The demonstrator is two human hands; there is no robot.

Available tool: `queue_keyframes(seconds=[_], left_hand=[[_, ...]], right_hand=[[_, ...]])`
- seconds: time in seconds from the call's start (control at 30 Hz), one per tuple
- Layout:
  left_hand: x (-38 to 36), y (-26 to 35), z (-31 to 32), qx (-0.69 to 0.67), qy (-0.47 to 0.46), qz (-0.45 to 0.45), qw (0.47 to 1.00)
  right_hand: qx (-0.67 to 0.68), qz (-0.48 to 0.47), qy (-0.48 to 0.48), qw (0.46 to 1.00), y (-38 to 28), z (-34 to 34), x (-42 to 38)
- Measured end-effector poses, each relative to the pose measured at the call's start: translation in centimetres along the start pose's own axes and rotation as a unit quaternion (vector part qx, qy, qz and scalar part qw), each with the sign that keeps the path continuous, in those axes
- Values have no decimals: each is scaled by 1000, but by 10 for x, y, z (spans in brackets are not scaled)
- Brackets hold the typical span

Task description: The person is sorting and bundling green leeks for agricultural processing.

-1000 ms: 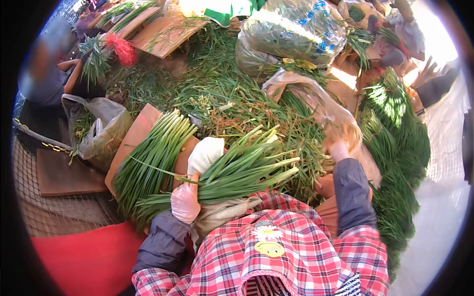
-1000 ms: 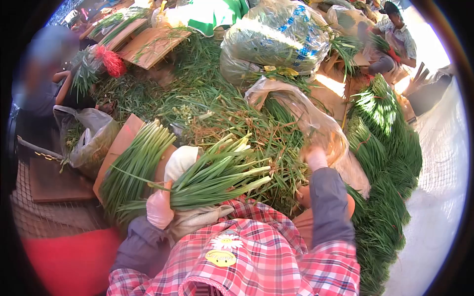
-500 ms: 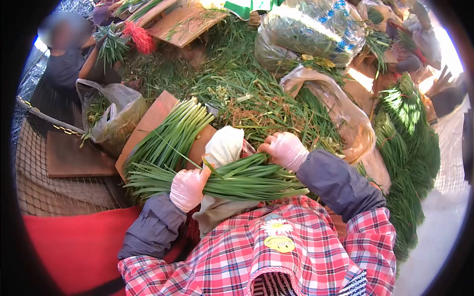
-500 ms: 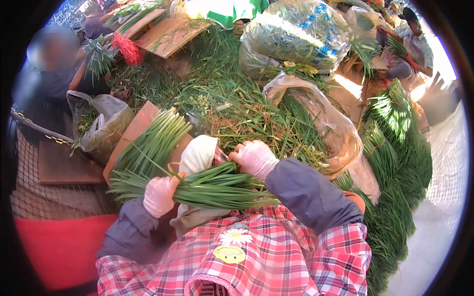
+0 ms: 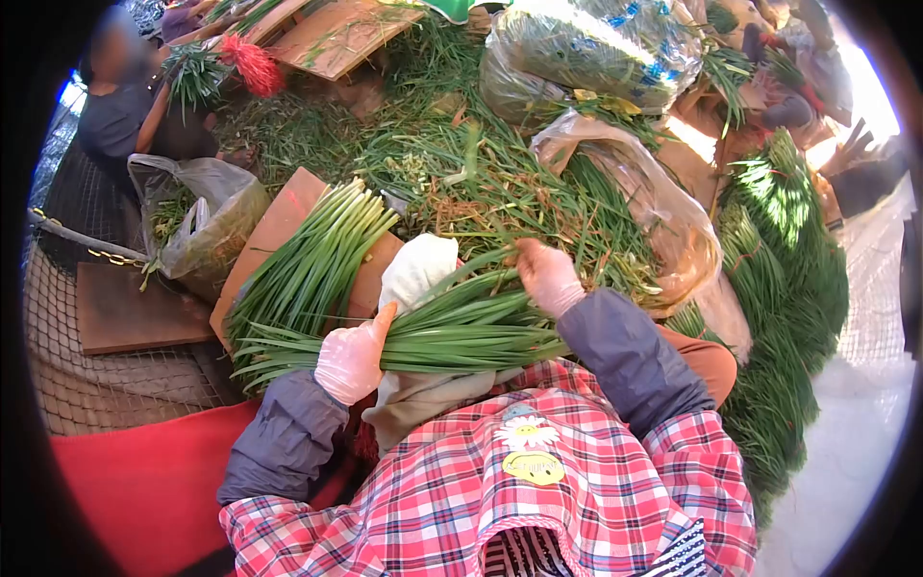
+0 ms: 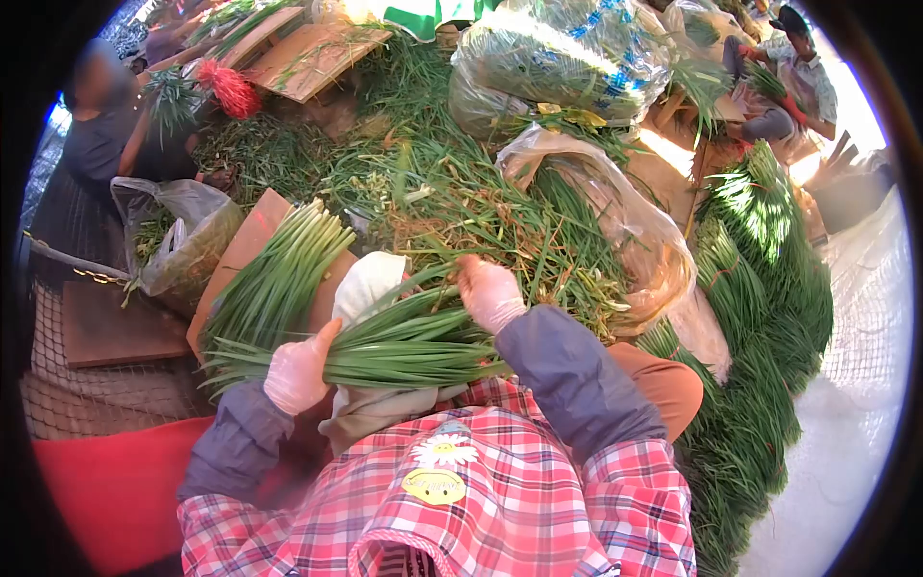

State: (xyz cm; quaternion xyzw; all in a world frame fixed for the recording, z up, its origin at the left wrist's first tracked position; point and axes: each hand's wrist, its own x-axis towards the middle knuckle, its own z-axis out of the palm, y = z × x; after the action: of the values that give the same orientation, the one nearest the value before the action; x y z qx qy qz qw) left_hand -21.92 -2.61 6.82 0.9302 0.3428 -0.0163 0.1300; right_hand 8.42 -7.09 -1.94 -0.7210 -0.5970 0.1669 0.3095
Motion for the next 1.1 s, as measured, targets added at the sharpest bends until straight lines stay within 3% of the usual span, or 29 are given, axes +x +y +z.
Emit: queue_keyframes(seconds=[0.1, 0.17, 0.27, 0.37, 0.43, 0.5, 0.53, 0.67, 0.77, 0.8, 0.83, 0.9, 1.0, 1.1], left_hand=[[-8, 0, 5, -5, 22, -1, 1000], [-16, -3, 14, 1, 53, 5, 999], [-20, -3, 23, 38, 73, 8, 997], [-22, 2, 31, 55, 79, 10, 995], [-19, 0, 37, 69, 104, 25, 992], [-18, 4, 34, 85, 91, 26, 992], [-17, 5, 32, 92, 86, 23, 992], [-21, 2, 28, 91, 93, 34, 991], [-18, 1, 31, 83, 89, 36, 992], [-18, -1, 30, 80, 89, 43, 992], [-16, -3, 29, 77, 89, 53, 992], [-16, -3, 28, 62, 79, 44, 994], [-14, -2, 27, 36, 78, 26, 996], [-14, -2, 26, 16, 60, 2, 998]], right_hand=[[-56, 86, 79, 992, 54, -13, 13], [-193, 210, -25, 958, 90, -48, 20], [-369, 204, -252, 871, 105, -77, 9], [-73, -6, -220, 973, 62, -101, 17], [56, -109, -233, 965, 35, -83, 17], [-96, -158, -200, 962, 22, -61, 18], [-112, -114, -235, 959, 18, -60, 24], [-170, -176, -166, 955, 5, -56, 28], [-161, -152, -198, 955, 7, -60, 33], [-179, -162, -261, 935, 3, -56, 33], [-156, -215, -241, 933, 3, -51, 27], [-37, -190, -315, 929, 27, -28, 32], [-26, -57, -292, 954, 12, -35, 24], [-28, -47, -244, 968, 14, -41, 24]])
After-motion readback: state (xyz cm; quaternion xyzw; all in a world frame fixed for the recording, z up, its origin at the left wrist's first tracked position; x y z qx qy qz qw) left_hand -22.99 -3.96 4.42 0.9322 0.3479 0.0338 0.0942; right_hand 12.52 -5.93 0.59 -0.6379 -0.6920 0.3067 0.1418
